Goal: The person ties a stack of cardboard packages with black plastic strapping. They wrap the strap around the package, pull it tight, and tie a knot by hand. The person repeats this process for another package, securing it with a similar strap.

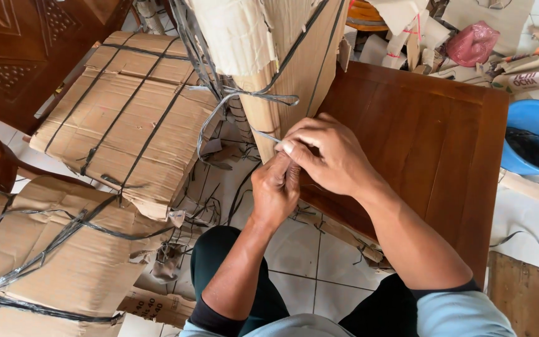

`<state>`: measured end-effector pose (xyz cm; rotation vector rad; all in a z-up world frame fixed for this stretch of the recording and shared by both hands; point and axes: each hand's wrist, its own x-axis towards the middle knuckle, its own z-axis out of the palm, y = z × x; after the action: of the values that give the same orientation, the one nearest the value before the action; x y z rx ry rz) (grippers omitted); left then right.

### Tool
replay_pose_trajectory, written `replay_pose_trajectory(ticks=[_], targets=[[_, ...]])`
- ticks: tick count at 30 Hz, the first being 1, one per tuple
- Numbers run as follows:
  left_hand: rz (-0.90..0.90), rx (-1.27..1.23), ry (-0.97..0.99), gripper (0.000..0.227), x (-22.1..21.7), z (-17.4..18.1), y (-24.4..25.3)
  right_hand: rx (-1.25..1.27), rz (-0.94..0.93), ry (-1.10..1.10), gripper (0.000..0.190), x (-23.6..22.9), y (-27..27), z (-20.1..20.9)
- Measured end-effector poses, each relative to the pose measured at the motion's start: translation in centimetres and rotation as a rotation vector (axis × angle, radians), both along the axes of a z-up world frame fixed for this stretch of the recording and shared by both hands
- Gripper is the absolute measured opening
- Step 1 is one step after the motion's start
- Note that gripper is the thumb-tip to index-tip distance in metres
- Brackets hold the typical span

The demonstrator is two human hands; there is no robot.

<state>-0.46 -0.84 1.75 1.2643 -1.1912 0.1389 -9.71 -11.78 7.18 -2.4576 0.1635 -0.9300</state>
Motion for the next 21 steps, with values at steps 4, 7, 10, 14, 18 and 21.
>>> replay_pose_trajectory(ticks=[4, 7, 10, 14, 18, 21], targets=[[-0.007, 0.012, 0.020, 0.015, 0.3, -1.7, 0.0, 0.431, 0.097, 0.007, 0.018, 0.9, 1.1, -0.4], [0.030, 0.059, 0.156, 0.013, 0.5, -1.6, 0.6, 0.460, 0.076, -0.134, 0.016, 1.1, 1.7, -1.0], [0.079, 0.080, 0.378, 0.019, 0.9, 0.6, 1.4, 0.431, 0.071, -0.186, 0.018, 0.3, 2.0, -1.1], [-0.041, 0.066, 0.700, 0.034, 1.0, 3.3, 2.2, 0.388, 0.188, -0.043, 0.019, -1.1, 2.8, -1.2], [-0.092, 0.085, 0.740, 0.028, 1.8, 3.0, 1.2, 0.390, 0.249, -0.008, 0.023, -1.4, 2.5, -2.0], [-0.136, 0.187, 0.873, 0.022, 1.4, 2.6, 1.2, 0.416, 0.273, -0.031, 0.026, -1.4, 2.3, -3.3]])
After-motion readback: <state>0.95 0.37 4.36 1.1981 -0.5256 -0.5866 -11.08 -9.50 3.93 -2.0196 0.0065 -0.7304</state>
